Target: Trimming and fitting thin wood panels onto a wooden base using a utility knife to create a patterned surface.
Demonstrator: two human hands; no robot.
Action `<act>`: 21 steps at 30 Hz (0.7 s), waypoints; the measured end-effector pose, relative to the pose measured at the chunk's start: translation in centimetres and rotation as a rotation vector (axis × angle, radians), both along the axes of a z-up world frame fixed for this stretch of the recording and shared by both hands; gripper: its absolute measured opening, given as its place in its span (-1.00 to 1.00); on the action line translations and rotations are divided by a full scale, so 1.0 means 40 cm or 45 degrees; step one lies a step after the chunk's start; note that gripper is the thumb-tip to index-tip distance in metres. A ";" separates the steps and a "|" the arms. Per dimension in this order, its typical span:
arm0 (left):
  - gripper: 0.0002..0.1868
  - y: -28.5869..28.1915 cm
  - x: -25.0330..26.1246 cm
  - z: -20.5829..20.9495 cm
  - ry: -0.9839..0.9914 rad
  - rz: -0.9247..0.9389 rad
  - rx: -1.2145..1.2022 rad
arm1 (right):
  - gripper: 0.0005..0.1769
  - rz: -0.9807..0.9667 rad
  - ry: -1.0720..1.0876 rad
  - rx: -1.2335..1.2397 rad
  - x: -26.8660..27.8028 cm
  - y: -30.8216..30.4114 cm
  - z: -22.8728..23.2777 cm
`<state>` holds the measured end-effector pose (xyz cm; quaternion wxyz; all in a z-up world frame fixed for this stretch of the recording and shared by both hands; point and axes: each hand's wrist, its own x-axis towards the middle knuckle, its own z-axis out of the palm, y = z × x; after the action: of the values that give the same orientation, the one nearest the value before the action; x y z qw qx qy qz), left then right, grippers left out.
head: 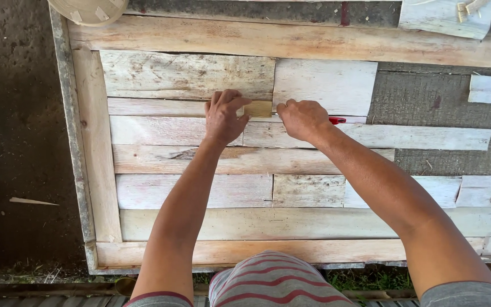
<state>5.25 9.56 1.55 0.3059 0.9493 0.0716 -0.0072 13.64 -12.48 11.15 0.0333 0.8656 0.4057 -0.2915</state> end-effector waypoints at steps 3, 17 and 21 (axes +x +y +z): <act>-0.42 -0.020 -0.015 0.012 -0.183 0.158 -0.216 | -0.74 -0.067 -0.034 0.100 -0.022 0.001 0.052; -0.31 -0.334 -0.105 0.169 0.151 0.530 -1.660 | -0.82 -0.353 -0.263 0.325 -0.233 -0.219 0.097; -0.26 -0.420 -0.117 0.200 0.132 0.422 -1.653 | -0.81 -0.422 -0.192 0.349 -0.253 -0.313 0.146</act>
<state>0.57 -7.23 9.56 0.8080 0.5477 0.2120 -0.0473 3.52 -24.98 16.99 -0.1029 0.9362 0.2901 -0.1696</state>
